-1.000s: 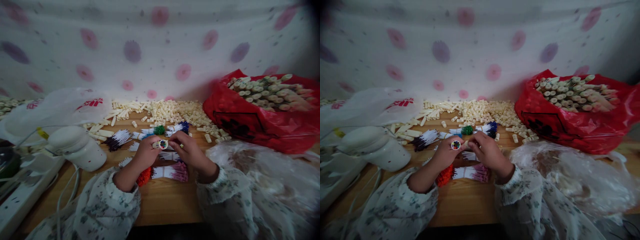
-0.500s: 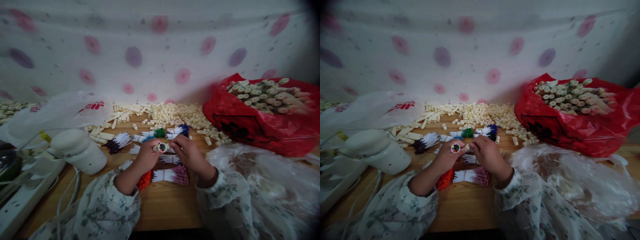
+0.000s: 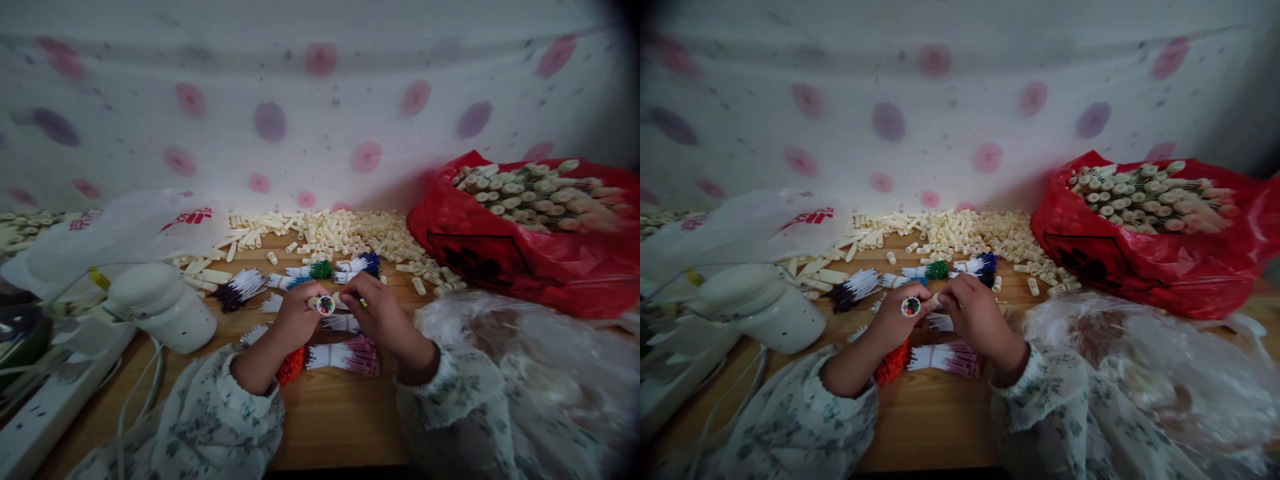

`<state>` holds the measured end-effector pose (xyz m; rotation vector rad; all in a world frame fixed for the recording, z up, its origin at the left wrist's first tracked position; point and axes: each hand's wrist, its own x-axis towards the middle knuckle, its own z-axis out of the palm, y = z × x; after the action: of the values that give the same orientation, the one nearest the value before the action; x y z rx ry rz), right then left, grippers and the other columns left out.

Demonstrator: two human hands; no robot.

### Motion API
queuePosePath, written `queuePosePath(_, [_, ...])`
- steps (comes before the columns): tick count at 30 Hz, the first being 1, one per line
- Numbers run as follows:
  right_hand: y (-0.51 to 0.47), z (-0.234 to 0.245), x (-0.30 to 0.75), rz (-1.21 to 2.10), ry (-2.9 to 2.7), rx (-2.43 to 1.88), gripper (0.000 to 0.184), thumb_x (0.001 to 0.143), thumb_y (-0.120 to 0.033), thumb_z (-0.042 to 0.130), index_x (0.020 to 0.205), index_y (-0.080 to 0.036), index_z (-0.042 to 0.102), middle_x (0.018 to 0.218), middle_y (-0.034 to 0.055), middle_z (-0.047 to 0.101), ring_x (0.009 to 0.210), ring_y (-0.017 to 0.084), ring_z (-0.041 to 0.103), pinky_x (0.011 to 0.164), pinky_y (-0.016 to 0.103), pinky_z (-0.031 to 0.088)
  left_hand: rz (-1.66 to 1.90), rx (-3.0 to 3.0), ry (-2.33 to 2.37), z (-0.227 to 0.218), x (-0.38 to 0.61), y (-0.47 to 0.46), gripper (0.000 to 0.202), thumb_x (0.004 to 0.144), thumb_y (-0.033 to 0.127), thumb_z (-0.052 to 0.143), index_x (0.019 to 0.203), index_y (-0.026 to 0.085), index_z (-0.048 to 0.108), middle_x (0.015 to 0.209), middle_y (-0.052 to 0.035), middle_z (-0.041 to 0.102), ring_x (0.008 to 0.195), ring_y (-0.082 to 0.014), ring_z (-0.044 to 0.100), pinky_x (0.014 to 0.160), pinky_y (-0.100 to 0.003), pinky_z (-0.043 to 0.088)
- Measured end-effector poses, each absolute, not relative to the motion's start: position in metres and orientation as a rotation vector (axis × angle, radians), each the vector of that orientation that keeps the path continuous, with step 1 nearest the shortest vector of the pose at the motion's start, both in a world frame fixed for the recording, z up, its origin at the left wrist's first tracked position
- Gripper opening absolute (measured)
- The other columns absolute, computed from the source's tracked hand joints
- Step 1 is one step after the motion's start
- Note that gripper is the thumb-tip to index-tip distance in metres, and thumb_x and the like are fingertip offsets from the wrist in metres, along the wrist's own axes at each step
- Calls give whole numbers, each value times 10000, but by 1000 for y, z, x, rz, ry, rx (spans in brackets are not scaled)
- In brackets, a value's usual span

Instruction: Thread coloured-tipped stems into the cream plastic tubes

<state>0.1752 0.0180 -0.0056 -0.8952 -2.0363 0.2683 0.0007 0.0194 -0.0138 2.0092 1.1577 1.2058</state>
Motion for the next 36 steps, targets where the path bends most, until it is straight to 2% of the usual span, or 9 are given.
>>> queuePosePath(7, [13, -7, 162, 222, -1877, -1053, 135, 871, -186, 503, 737, -182, 521, 654, 9, 561, 608, 142, 524, 548, 249, 394, 1354, 2087, 1163, -12, 5, 18, 221, 799, 234, 595, 594, 174, 540, 603, 14, 525, 624, -138, 518, 582, -237, 391])
queuePosePath(12, [6, 4, 172, 190, -1701, -828, 47, 855, -178, 567, 816, -196, 585, 819, 35, 652, 780, 160, 622, 700, 292, 495, 1369, 2044, 1128, -11, 3, 20, 66, 792, 194, 589, 760, 173, 642, 747, -24, 630, 700, -154, 584, 648, -255, 447])
queuePosePath(16, [-16, 22, 184, 198, -1475, -635, 133, 795, -101, 636, 858, -218, 631, 846, 33, 691, 816, 187, 665, 739, 344, 536, 1345, 2002, 1167, -12, 0, 23, 102, 766, 119, 586, 762, 178, 669, 756, -22, 670, 697, -155, 599, 652, -257, 454])
queuePosePath(19, [-31, 35, 188, 89, -1613, -604, 167, 771, -107, 669, 892, -217, 635, 854, 42, 709, 781, 183, 678, 692, 325, 563, 1304, 2048, 1179, -15, -1, 24, 135, 736, 79, 582, 738, 185, 666, 743, -13, 676, 690, -156, 595, 649, -258, 452])
queuePosePath(24, [-34, 46, 183, -109, -1879, -577, 117, 778, -135, 676, 879, -179, 637, 823, 62, 727, 755, 151, 691, 680, 247, 586, 1290, 2101, 1176, -17, -1, 26, 109, 749, 117, 595, 686, 179, 658, 679, -12, 652, 669, -153, 578, 626, -249, 432])
queuePosePath(30, [-26, 40, 176, -212, -1917, -537, 107, 786, -152, 679, 884, -166, 636, 832, 64, 732, 765, 141, 694, 709, 247, 591, 1244, 2175, 1185, -14, 0, 25, 105, 708, 99, 584, 671, 179, 643, 654, -1, 632, 645, -151, 556, 604, -255, 409])
queuePosePath(36, [-20, 28, 170, -131, -1956, -562, 91, 814, -137, 638, 898, -171, 634, 876, 67, 714, 816, 148, 673, 715, 278, 580, 1262, 2225, 1164, -16, -3, 24, 68, 658, 103, 644, 690, 163, 642, 664, -10, 634, 649, -165, 559, 611, -273, 415])
